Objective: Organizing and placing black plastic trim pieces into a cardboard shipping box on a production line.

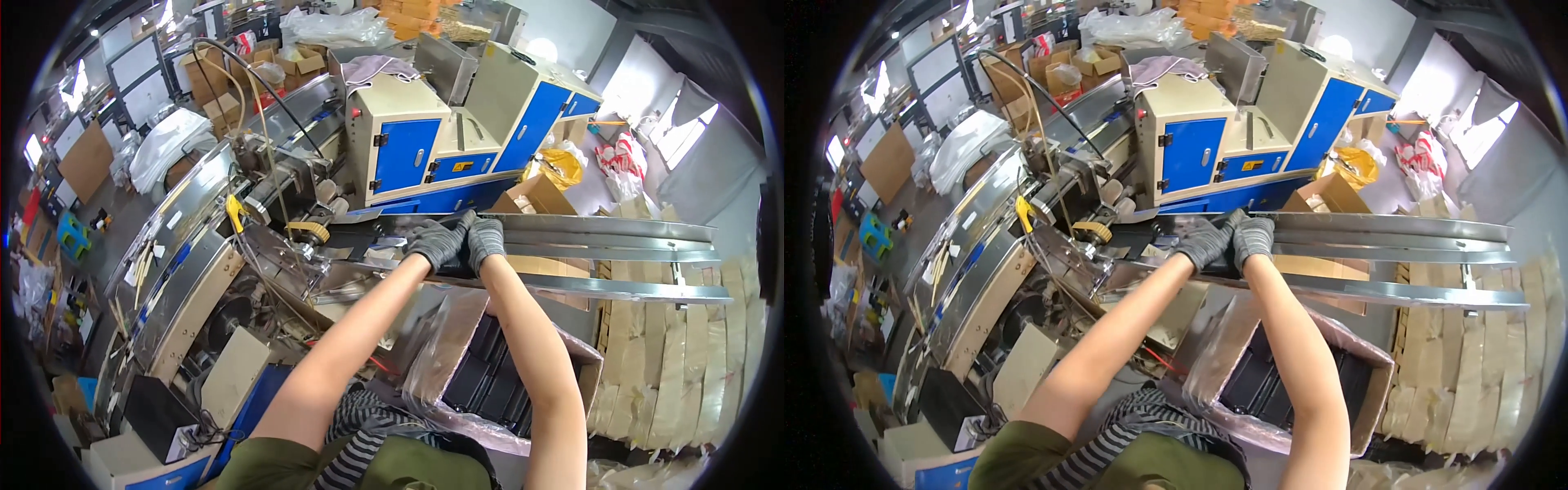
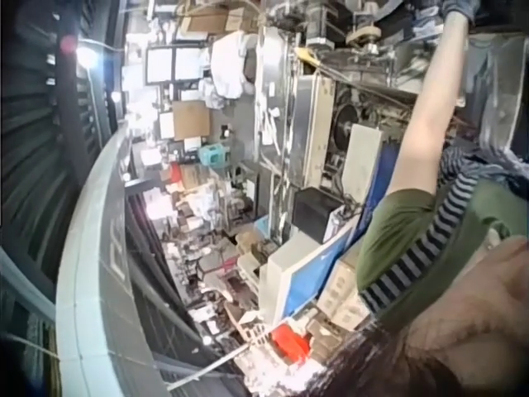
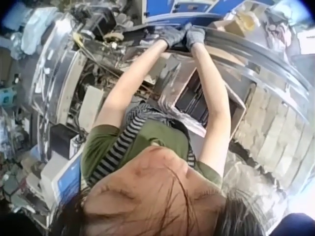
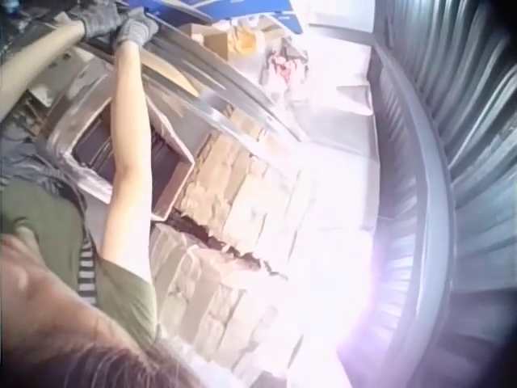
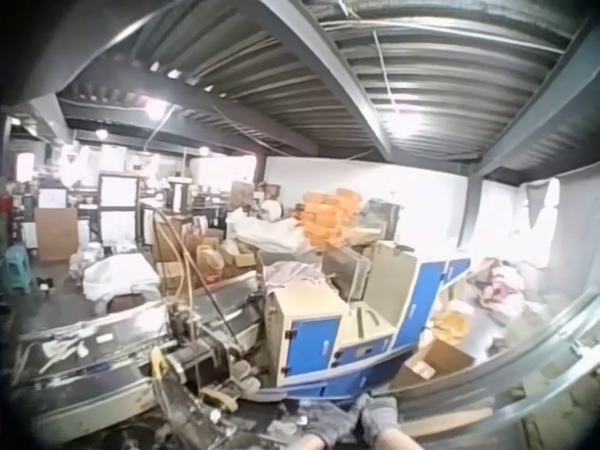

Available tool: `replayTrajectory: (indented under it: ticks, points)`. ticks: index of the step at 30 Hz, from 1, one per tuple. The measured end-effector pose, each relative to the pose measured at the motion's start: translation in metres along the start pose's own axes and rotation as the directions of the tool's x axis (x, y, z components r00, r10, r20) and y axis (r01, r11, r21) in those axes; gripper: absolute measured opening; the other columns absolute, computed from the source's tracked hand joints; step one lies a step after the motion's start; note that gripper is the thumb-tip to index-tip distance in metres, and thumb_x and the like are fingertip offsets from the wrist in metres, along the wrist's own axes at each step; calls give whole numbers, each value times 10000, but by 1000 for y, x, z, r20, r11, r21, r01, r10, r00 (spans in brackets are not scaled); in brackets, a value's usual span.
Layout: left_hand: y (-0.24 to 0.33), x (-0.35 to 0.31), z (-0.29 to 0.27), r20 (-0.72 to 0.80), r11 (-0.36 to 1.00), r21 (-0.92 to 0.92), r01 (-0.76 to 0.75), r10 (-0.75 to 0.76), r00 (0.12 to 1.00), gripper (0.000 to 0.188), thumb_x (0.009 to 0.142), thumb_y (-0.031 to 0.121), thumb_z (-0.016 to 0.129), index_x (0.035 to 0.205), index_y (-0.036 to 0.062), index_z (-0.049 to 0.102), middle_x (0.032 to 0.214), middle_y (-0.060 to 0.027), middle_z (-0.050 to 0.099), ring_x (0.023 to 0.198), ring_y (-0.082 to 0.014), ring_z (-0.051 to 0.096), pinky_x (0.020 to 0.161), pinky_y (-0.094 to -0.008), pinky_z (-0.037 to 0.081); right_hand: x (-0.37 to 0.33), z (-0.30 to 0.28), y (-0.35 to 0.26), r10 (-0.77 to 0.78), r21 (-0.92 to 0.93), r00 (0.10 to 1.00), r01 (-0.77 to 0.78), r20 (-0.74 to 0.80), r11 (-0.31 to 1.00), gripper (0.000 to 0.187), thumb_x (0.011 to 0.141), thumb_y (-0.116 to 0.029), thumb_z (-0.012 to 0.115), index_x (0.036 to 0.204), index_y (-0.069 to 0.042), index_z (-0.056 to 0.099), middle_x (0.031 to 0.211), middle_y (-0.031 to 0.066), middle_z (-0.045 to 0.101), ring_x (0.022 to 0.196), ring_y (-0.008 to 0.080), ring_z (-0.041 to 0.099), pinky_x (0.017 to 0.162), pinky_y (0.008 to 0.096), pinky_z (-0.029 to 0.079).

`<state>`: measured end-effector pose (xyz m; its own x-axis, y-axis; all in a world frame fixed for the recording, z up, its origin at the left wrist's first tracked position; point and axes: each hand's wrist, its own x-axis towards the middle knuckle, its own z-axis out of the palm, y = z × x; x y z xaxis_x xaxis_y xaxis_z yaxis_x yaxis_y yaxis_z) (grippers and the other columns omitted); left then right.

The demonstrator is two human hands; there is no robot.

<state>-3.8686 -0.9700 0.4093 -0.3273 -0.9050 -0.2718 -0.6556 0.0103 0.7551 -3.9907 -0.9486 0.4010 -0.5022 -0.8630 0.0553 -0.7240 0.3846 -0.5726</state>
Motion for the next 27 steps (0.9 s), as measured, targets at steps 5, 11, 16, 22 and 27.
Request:
replayTrajectory:
  ticks: [5, 11, 16, 22, 27]
  points:
    - [-24, -20, -1, -120, 976, 187, 112, -90, 989, 1067, 759, 764, 367, 1390, -77, 185, 1414, -353, 183, 1333, -473, 173, 1067, -565, 140, -42, -26, -67, 56, -356, 998, -51, 4, 933, 370, 910, -308, 427, 1003, -19, 638, 1020, 202, 630, 935, 368, 592, 841, 396, 458]
    - [-60, -14, -20, -98, 966, 234, 108, -87, 991, 968, 814, 673, 400, 1406, -59, 175, 1434, -326, 183, 1343, -462, 172, 1084, -530, 110, -14, 2, -51, -285, -386, 755, 574, 590, 722, 306, 816, -286, 518, 921, -39, 664, 902, 205, 635, 895, 363, 602, 790, 402, 480]
    - [-84, -5, -27, -57, 952, 286, 107, -95, 994, 913, 836, 647, 386, 1399, -52, 217, 1439, -272, 237, 1350, -402, 202, 1079, -531, 122, -5, 47, -54, -1, -536, 944, 189, 331, 823, 331, 749, -355, 593, 907, -85, 703, 977, 200, 639, 958, 335, 608, 842, 390, 485]
    - [-113, -4, -21, -39, 911, 412, 10, 6, 999, 712, 874, 563, 377, 1311, 2, 419, 1361, -203, 397, 1254, -355, 361, 1050, -526, 208, -21, 42, -66, -41, -420, 957, 165, 288, 892, 333, 720, -308, 686, 956, -72, 689, 1032, 203, 624, 966, 355, 599, 847, 397, 486]
    - [-130, -80, -7, -588, 800, 265, -538, 577, 567, 373, 871, 174, 525, 1193, -14, 530, 1219, -197, 533, 1166, -363, 458, 1025, -456, 308, -113, -55, -84, -642, 507, 731, 473, 230, 720, 240, 821, -168, 656, 985, 8, 652, 830, 113, 648, 736, 198, 621, 696, 309, 495]
